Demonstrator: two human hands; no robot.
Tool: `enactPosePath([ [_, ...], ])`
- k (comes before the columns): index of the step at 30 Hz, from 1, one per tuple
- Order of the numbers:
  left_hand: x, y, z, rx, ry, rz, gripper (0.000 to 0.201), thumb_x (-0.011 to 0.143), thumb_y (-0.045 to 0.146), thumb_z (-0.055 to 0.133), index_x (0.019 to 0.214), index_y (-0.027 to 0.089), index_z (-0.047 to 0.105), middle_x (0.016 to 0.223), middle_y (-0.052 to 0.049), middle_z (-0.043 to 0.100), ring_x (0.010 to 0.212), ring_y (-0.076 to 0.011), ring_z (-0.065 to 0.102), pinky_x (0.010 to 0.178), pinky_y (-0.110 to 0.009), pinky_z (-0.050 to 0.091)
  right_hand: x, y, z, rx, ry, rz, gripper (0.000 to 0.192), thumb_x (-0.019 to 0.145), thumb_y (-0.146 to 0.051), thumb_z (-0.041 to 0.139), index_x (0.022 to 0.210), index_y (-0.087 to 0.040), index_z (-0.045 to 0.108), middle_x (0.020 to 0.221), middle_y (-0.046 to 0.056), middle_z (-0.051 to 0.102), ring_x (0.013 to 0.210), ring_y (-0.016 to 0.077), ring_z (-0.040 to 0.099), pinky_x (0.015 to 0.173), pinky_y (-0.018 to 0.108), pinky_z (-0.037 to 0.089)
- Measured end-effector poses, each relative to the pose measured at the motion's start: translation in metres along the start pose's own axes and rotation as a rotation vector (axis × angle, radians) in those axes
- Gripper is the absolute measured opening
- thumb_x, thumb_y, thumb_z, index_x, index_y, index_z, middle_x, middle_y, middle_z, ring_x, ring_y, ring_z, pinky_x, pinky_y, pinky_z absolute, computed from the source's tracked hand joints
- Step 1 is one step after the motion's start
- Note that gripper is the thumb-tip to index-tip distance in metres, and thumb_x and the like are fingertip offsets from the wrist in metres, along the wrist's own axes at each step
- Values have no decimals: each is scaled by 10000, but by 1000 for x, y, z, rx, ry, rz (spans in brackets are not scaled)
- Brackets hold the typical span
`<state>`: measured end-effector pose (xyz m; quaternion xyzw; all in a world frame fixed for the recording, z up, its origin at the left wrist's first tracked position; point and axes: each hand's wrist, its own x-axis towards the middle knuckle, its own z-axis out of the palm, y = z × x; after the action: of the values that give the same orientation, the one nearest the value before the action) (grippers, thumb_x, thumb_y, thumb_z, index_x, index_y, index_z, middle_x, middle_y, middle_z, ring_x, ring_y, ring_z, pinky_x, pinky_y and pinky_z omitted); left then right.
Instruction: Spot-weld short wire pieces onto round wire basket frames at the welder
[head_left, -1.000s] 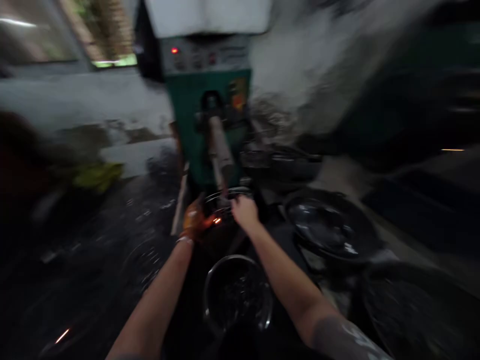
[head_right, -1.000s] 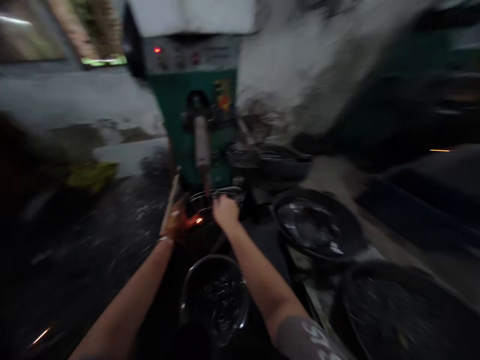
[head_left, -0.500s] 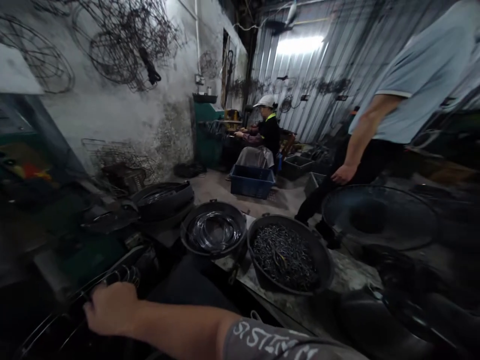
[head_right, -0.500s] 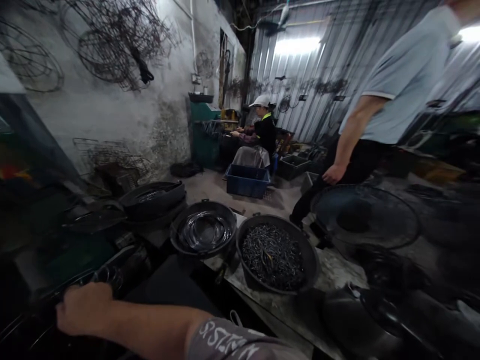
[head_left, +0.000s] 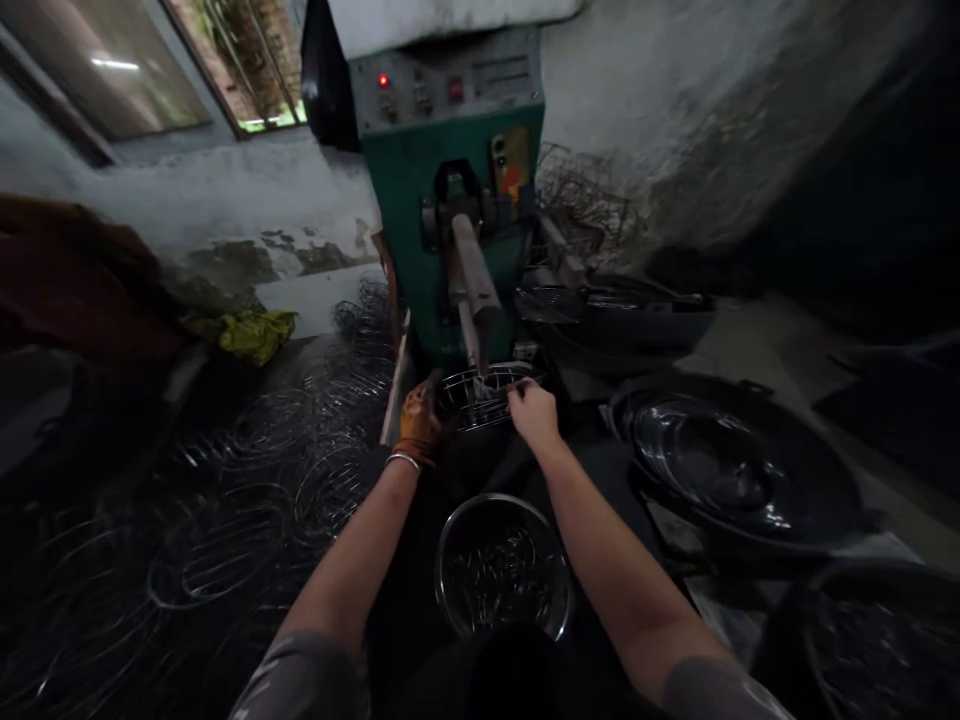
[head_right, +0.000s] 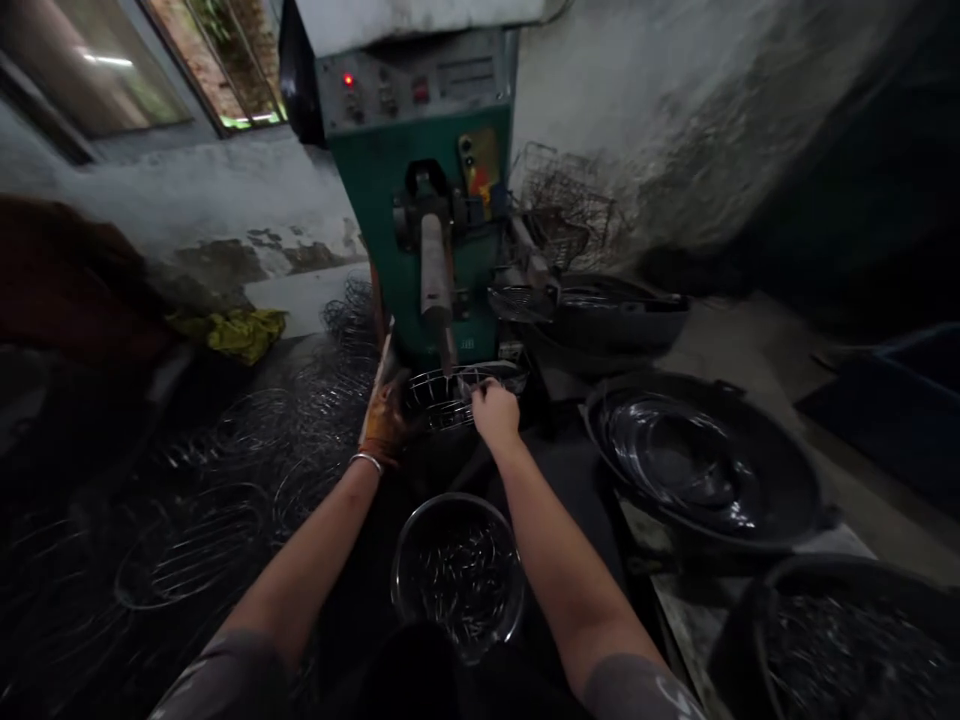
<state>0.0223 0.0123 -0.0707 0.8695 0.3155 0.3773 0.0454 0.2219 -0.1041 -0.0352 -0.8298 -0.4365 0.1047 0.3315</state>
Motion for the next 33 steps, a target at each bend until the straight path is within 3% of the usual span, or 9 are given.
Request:
enactPosePath([
  [4, 4, 9, 8, -50, 16, 19, 792, 765, 459, 709, 1422, 103, 448, 1310, -168, 589, 1215, -306, 572, 1067, -427, 468, -3, 6, -2, 56, 44, 2, 260, 992, -276, 472, 1034, -120, 676, 806, 94, 690, 832, 225, 666, 792, 275, 461],
  [15, 2, 16, -3, -92, -117, -26, 841, 769, 479, 736, 1444, 87, 425, 1394, -179, 543, 1295, -308, 521, 1118, -420, 429, -5, 2, -4, 85, 43, 17, 262, 983, -266, 478, 1038, -97, 671, 792, 103, 688, 832, 236, 658, 769, 282, 436],
  [19, -7, 14, -6, -108, -124, -184, 983, 744, 542, 777, 1514, 102, 354, 1474, -182, 466, 1347, -346, 471, 1136, -453, 421, -21, -7, -16, -20, 102, 37, 283, 1010, -297, 485, 1102, -98, 664, 852, 117, 701, 862, 254, 662, 741, 285, 423],
  [22, -14, 6, -6, -154, -160, -270, 1044, 714, 581, 795, 1532, 123, 337, 1497, -172, 440, 1355, -363, 460, 1135, -476, 429, -36, -24, -16, -121, 66, -61, 292, 1036, -310, 474, 1123, -110, 669, 905, 117, 708, 872, 253, 671, 758, 289, 428],
  [26, -12, 2, -1, -206, -67, -133, 938, 794, 493, 708, 1554, 153, 276, 1525, -121, 417, 1401, -293, 421, 1201, -438, 357, -45, -49, 0, -254, -86, -182, 308, 1047, -286, 465, 1251, -145, 648, 1001, 121, 710, 925, 257, 681, 786, 293, 447],
  [29, -5, 6, 3, -204, -105, -121, 831, 832, 426, 635, 1540, 143, 303, 1517, -135, 424, 1410, -283, 411, 1219, -424, 325, -44, -61, 10, -328, -120, -166, 338, 1055, -288, 433, 1296, -141, 619, 1018, 145, 702, 948, 275, 683, 799, 311, 467],
  [33, -9, 7, 5, -263, -157, -103, 1035, 743, 524, 726, 1572, 144, 235, 1564, -138, 352, 1447, -293, 350, 1236, -400, 286, -39, -68, 13, -375, -128, -131, 322, 1057, -292, 401, 1210, -129, 633, 973, 162, 695, 940, 297, 687, 803, 341, 491],
])
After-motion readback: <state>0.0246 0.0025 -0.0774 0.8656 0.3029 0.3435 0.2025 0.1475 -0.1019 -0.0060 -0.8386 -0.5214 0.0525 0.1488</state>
